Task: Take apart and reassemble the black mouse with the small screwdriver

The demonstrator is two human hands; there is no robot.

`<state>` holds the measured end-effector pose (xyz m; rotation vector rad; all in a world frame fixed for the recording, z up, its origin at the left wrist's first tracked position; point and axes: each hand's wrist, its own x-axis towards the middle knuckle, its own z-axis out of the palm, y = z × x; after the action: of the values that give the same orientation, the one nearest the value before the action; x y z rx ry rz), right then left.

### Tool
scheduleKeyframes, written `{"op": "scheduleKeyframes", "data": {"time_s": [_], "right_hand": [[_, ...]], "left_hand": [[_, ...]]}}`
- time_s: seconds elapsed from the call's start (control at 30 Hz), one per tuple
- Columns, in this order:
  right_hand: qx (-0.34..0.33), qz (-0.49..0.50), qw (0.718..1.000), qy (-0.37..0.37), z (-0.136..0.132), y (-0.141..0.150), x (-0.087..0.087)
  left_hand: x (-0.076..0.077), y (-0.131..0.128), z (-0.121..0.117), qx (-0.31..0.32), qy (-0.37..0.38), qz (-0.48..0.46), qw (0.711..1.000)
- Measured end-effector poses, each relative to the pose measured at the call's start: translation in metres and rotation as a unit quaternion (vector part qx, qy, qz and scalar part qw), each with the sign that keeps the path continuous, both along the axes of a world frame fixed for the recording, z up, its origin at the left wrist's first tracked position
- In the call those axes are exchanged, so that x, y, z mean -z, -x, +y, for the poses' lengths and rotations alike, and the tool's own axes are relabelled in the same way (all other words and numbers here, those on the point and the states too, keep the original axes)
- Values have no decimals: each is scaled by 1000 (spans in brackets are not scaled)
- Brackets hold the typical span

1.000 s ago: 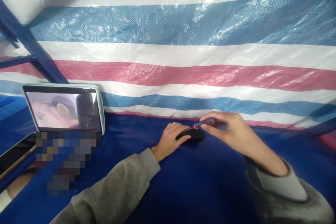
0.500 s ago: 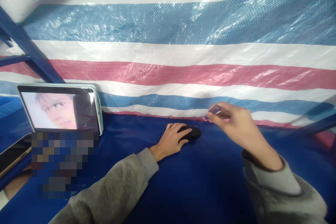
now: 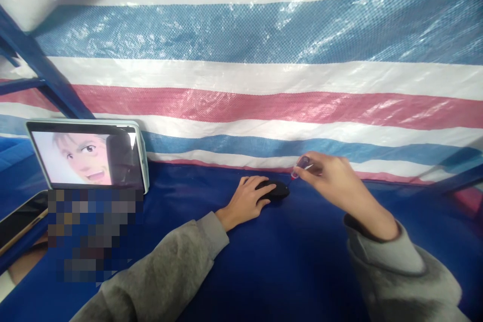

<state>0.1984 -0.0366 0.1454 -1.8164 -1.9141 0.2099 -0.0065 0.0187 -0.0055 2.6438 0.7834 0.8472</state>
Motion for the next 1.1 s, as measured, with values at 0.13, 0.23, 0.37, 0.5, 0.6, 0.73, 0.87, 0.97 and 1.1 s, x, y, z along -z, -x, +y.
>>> {"op": "scheduleKeyframes", "data": {"time_s": [0.13,0.23,0.37,0.5,0.6,0.73,0.87,0.97,1.1], "right_hand": [[-2,4,1000,7,3,-2,5],[-5,11,1000,24,6,-2,8],[-10,-5,999,38,10,-2,12],[-19,-13,999,33,11,-6,17],[-14,-44,999,9,11,-9,21],[-6,-121,992,17,11,-10,23],[19,-176,984,35,11,-11,23],[20,-186,982,33,9,-12,21],[5,-183,983,28,7,-12,19]], "left_hand": [[1,1,0,-2,-3,8,1000],[1,1,0,-2,-6,8,1000],[0,0,0,3,-5,9,1000],[1,0,1,12,-12,9,1000],[4,-1,2,18,-29,7,999],[8,-1,3,32,-51,9,998],[9,-1,3,49,-61,7,997],[8,-1,2,57,-60,14,996],[6,-1,2,61,-60,18,996]]}}
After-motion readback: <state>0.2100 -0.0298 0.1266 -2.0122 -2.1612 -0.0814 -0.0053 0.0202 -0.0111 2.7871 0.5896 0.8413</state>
